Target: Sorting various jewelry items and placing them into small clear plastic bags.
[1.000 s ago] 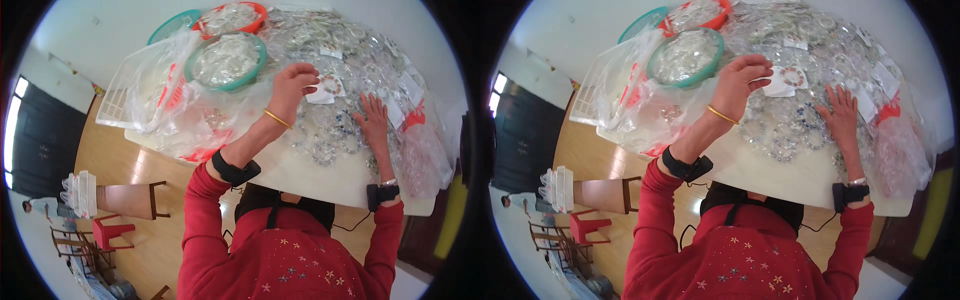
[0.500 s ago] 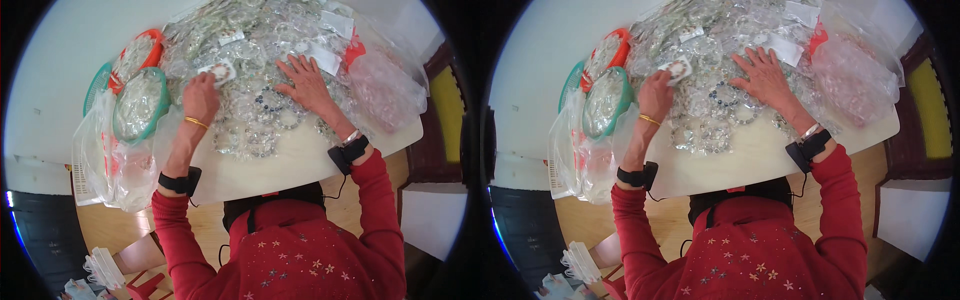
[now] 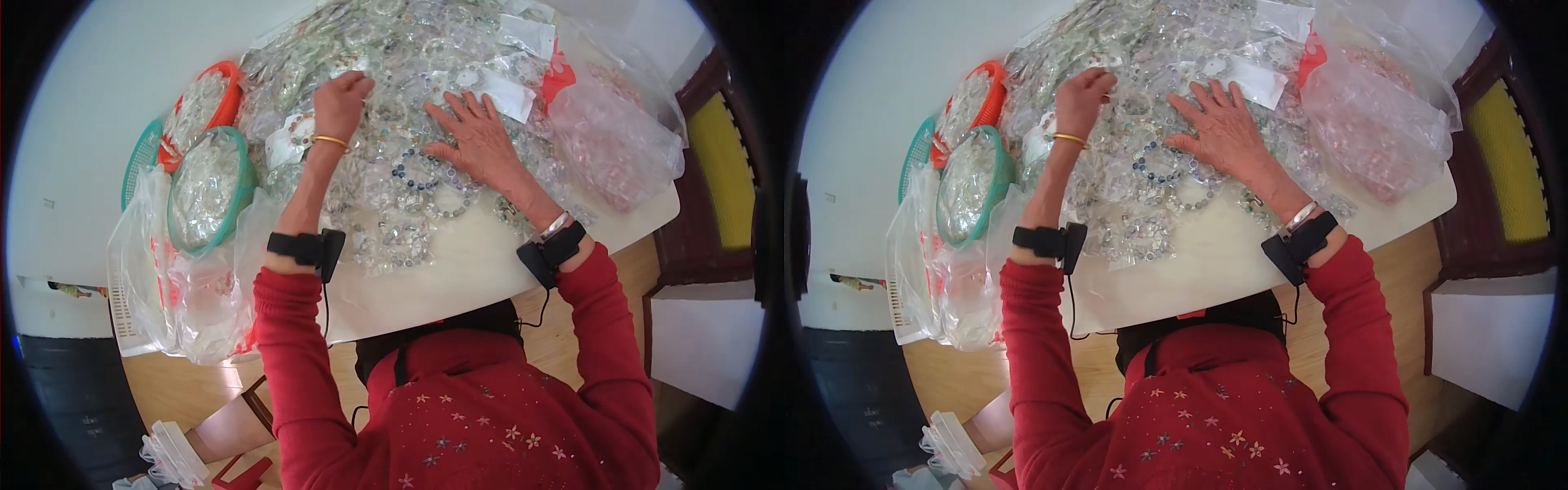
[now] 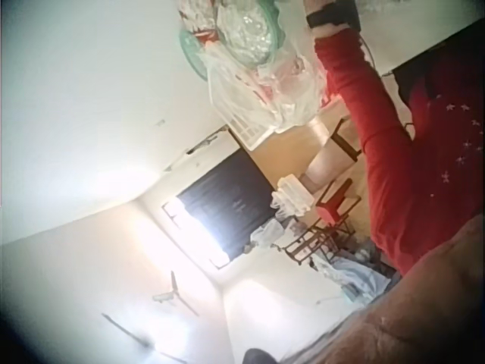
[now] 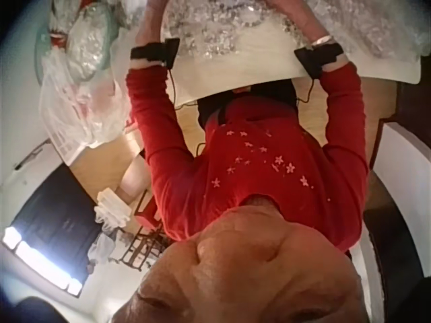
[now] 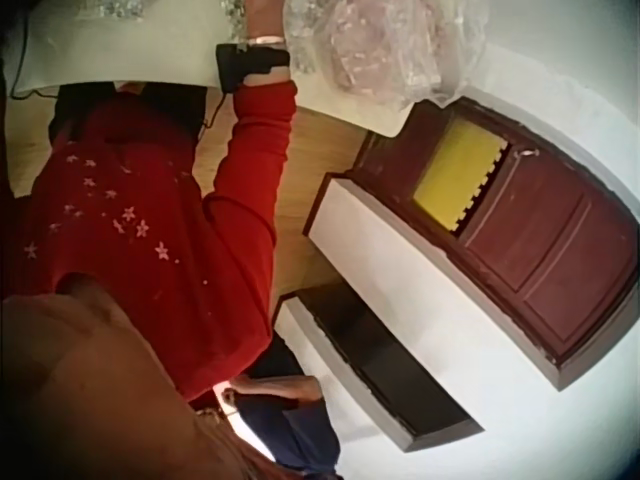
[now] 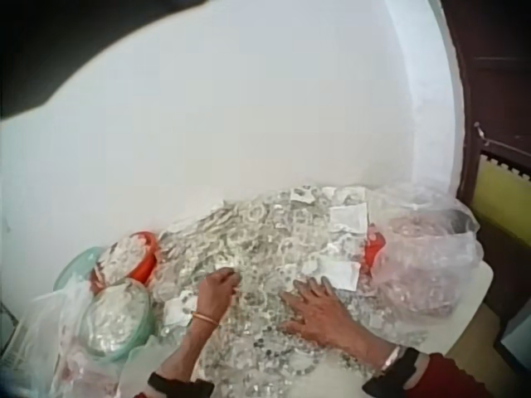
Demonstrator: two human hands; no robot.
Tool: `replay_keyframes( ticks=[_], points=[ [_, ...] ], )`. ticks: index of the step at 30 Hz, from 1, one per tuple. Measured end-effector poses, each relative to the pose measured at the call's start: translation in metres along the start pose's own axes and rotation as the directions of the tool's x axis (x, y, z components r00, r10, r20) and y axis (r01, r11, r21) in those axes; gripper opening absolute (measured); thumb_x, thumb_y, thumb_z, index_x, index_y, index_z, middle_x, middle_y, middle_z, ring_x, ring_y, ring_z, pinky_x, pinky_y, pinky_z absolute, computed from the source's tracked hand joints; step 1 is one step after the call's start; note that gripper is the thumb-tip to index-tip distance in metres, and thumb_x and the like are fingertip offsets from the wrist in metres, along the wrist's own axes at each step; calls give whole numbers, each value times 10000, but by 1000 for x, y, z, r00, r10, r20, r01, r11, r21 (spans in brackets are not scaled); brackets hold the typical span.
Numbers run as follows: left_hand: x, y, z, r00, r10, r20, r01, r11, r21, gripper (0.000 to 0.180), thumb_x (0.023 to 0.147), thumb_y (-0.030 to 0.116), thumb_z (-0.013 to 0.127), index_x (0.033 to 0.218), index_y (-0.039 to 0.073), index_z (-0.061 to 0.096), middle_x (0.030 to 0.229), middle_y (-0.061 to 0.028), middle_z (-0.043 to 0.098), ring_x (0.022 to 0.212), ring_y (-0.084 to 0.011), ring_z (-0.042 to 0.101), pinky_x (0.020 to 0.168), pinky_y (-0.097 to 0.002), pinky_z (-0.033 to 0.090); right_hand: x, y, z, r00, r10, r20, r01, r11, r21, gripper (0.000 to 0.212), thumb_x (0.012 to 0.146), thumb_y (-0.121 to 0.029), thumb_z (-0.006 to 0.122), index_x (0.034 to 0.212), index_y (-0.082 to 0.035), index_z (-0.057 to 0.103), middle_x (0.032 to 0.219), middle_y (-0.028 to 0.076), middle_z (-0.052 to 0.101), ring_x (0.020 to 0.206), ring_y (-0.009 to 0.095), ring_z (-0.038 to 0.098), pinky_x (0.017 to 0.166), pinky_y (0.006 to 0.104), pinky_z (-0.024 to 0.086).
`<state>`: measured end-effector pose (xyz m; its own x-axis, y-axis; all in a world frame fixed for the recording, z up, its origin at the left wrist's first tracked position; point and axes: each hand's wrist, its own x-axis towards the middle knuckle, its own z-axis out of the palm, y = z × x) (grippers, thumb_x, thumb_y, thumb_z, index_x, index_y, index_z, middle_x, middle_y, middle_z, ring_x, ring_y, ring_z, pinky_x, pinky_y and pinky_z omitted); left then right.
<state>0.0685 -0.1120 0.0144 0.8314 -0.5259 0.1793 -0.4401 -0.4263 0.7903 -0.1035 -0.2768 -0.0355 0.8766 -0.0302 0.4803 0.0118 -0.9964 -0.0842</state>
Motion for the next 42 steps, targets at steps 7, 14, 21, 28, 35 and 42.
replay_keyframes(
  ticks=[7,14,21,28,35,42],
  points=[
    [-43,18,-13,990,23,136,104,525,-845,176,887,55,496,1000,-57,571,938,-156,641,806,-217,643,736,-352,561,0,0,4,1000,-7,-7,7,1000,-15,641,831,-589,432,1343,-203,394,1363,143,387,1276,359,312,1075,482,181],
    [-56,24,-11,990,-8,143,133,418,-898,198,887,66,502,1021,-71,550,976,-158,624,890,-238,625,782,-372,548,0,0,4,1000,-15,-6,15,999,-48,631,835,-578,437,1344,-207,391,1361,135,392,1271,360,319,1073,480,186],
    [-4,44,-31,974,224,-42,-134,411,-902,277,867,136,547,1095,-22,550,1033,-123,618,969,-254,596,850,-413,489,-1,1,9,999,-24,-37,22,998,-59,602,844,-536,463,1343,-206,393,1344,135,414,1259,362,337,1065,479,200],
    [-17,-9,17,890,455,41,-420,780,463,338,792,221,617,1105,95,598,1109,-175,591,1015,-289,575,851,-365,458,1,1,7,999,10,-36,-10,1000,-6,526,866,-436,498,1320,-180,427,1331,141,428,1253,353,350,1060,473,212],
    [-8,-39,0,933,358,-30,-309,841,444,185,735,143,662,895,56,627,856,-97,652,770,-215,615,690,-313,473,1,1,4,999,16,-34,-15,999,32,529,859,-424,513,1316,-169,433,1330,143,431,1258,347,346,1064,469,207],
    [-26,-35,-26,999,33,29,-15,885,-465,107,751,72,662,832,49,596,776,3,632,693,-98,571,627,-237,447,1,0,5,999,16,-33,-15,1000,25,544,852,-436,520,1318,-171,429,1325,145,437,1263,346,340,1065,467,207]
  ],
)
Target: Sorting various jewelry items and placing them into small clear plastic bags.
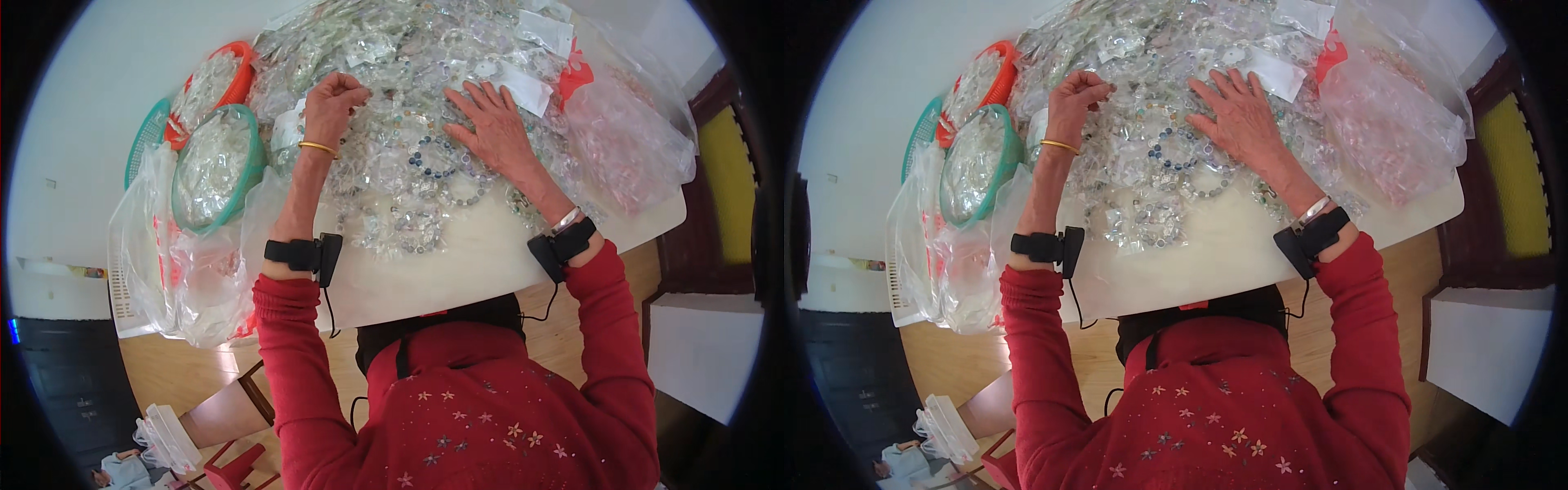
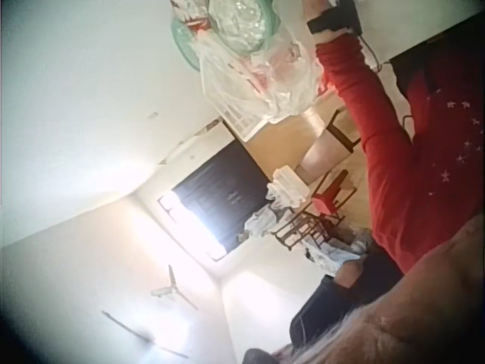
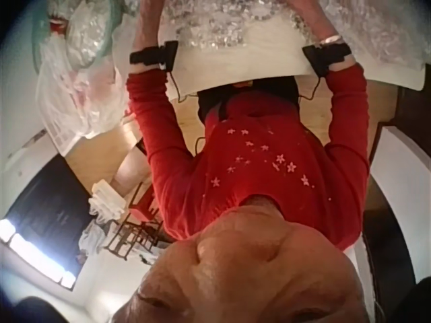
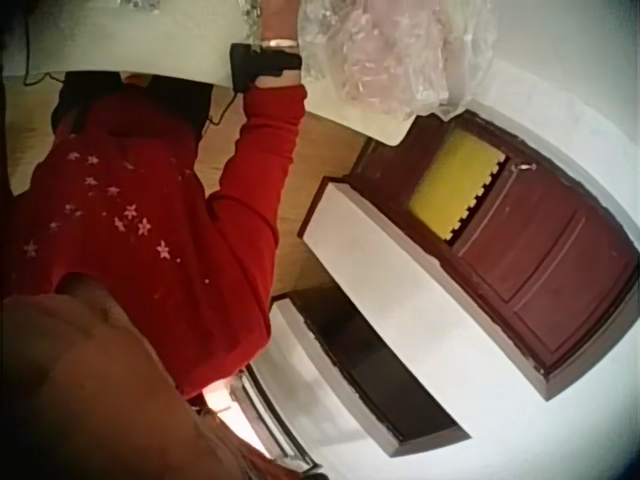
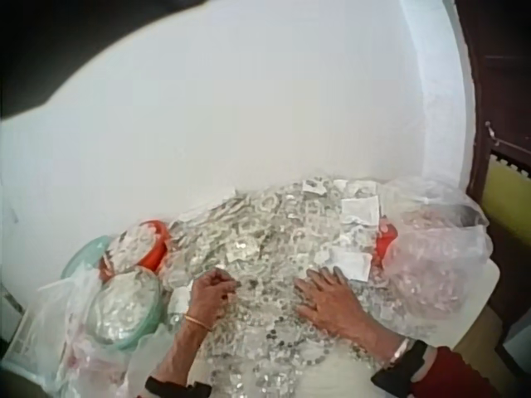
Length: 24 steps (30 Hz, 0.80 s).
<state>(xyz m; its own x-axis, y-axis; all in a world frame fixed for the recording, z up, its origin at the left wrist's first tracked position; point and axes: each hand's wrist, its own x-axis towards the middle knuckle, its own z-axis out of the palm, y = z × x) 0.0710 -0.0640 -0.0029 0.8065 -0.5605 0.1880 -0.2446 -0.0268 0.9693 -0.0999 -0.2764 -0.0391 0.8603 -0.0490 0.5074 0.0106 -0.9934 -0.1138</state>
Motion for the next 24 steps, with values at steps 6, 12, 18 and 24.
replay_keyframes(
  ticks=[6,12,18,24],
  points=[
    [-17,16,3,975,-67,-213,-4,949,-314,81,760,10,636,815,49,592,791,-41,641,693,-118,599,641,-238,486,0,2,2,999,-29,-37,30,999,14,534,836,-425,554,1294,-168,461,1310,144,456,1258,340,353,1058,465,225],
    [-31,22,-3,963,-50,-266,-73,899,-432,91,784,-7,609,853,46,580,852,-52,634,748,-135,611,691,-246,516,1,10,2,997,15,-72,1,978,209,482,823,-385,590,1237,-149,521,1275,141,489,1237,334,383,1044,469,252],
    [-56,9,9,971,225,-87,-203,956,213,251,770,110,644,997,15,591,944,-138,618,894,-249,592,806,-372,471,9,-20,-6,988,153,-16,-105,746,658,493,828,-382,581,1233,-108,512,1271,125,491,1228,325,390,1024,480,281],
    [-115,-6,12,872,463,157,-306,266,914,480,790,317,622,1183,60,524,1176,-199,503,1130,-359,437,982,-481,300,-4,-40,-2,982,-183,43,184,983,-15,527,844,-383,556,1280,-106,451,1308,96,460,1249,304,362,1021,495,275]
  ],
)
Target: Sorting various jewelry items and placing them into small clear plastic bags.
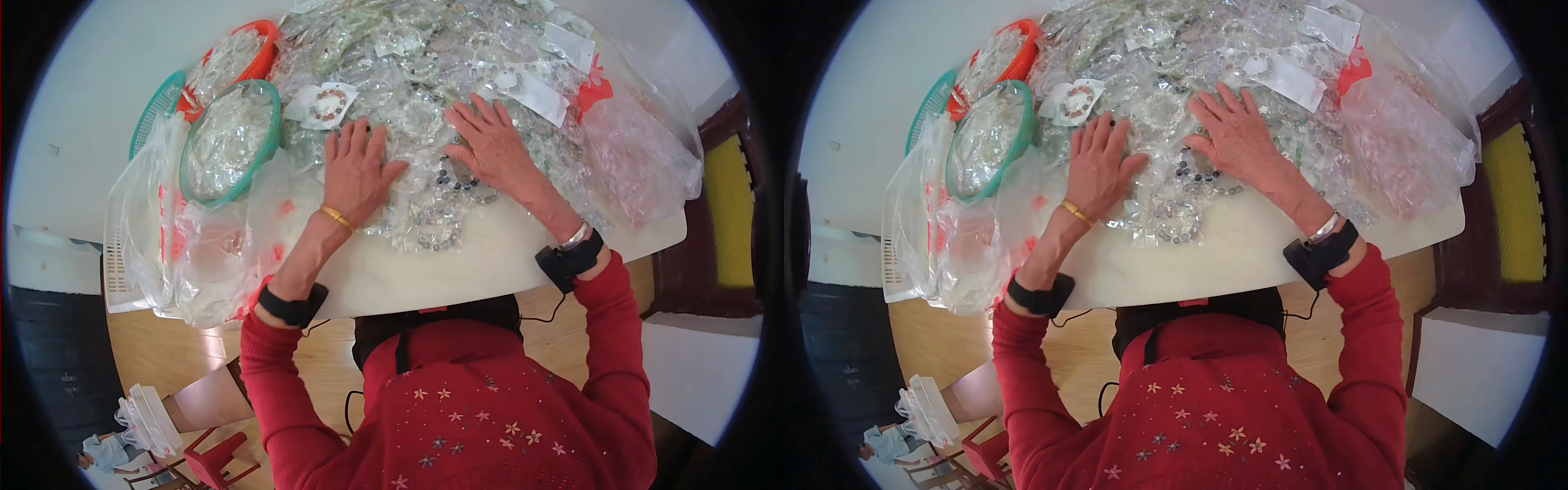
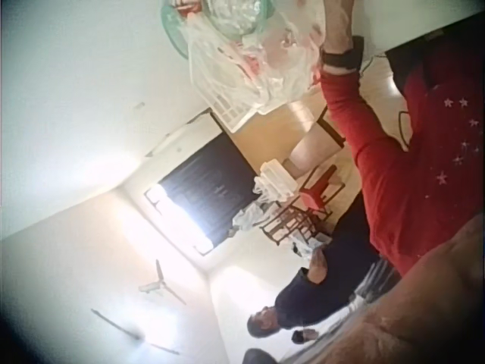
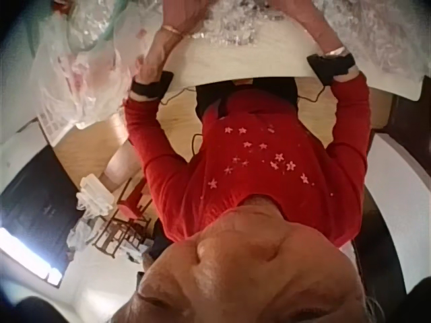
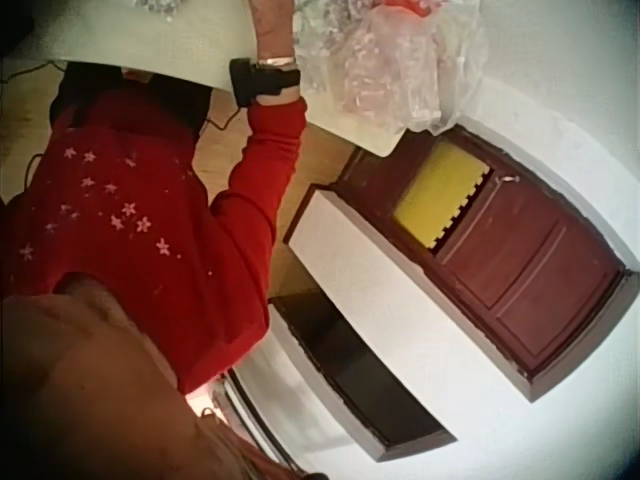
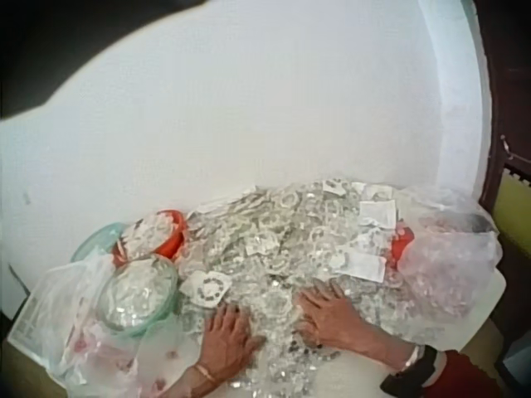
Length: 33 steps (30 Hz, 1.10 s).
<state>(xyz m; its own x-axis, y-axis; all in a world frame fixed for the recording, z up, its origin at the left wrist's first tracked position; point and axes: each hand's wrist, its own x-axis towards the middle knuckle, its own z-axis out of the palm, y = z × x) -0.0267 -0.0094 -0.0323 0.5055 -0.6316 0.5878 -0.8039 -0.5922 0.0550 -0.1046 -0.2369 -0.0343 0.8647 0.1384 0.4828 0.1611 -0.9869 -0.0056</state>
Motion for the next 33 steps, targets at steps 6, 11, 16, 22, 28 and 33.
replay_keyframes(
  ticks=[6,11,16,22,28,33],
  points=[
    [-13,-16,-14,980,-9,198,-8,996,85,504,854,375,529,1268,99,449,1295,-178,426,1213,-352,367,1020,-471,252,-7,16,-18,996,0,89,5,998,-57,508,855,-381,539,1282,-121,451,1311,68,462,1259,289,353,1029,501,263],
    [-13,-25,-5,987,18,160,-16,1000,-14,440,828,252,548,1214,54,480,1225,-199,464,1181,-360,384,997,-487,267,-22,51,-25,995,34,93,-30,998,-48,425,865,-333,530,1234,-125,498,1294,38,482,1220,285,404,1016,501,284],
    [-21,-34,28,969,-32,246,103,953,-283,552,683,77,541,1219,-6,443,1250,-237,426,1204,-387,354,1030,-496,238,-7,89,-29,978,-180,-106,204,933,296,224,850,-182,529,1039,-76,589,1070,85,593,1010,276,534,939,388,366],
    [-80,12,3,997,-60,-43,53,988,-144,624,688,458,662,1199,133,508,1360,-228,323,1309,-425,203,991,-666,147,39,32,20,935,-324,145,257,899,355,524,875,-220,521,1341,-31,372,1362,168,396,1253,291,376,1032,358,282],
    [-112,18,-9,987,-155,32,157,982,-106,673,764,572,529,1277,143,452,1426,-218,225,1348,-413,89,1014,-638,120,45,11,39,893,-437,112,407,887,217,547,876,-215,516,1364,-49,332,1384,165,357,1281,313,321,1052,382,242],
    [-104,14,8,988,-149,49,153,984,-86,676,782,561,512,1306,141,428,1442,-215,197,1352,-415,62,1023,-613,128,43,11,30,936,-343,76,307,905,296,536,879,-210,524,1367,-79,345,1362,149,384,1235,306,373,1022,384,288]
  ],
)
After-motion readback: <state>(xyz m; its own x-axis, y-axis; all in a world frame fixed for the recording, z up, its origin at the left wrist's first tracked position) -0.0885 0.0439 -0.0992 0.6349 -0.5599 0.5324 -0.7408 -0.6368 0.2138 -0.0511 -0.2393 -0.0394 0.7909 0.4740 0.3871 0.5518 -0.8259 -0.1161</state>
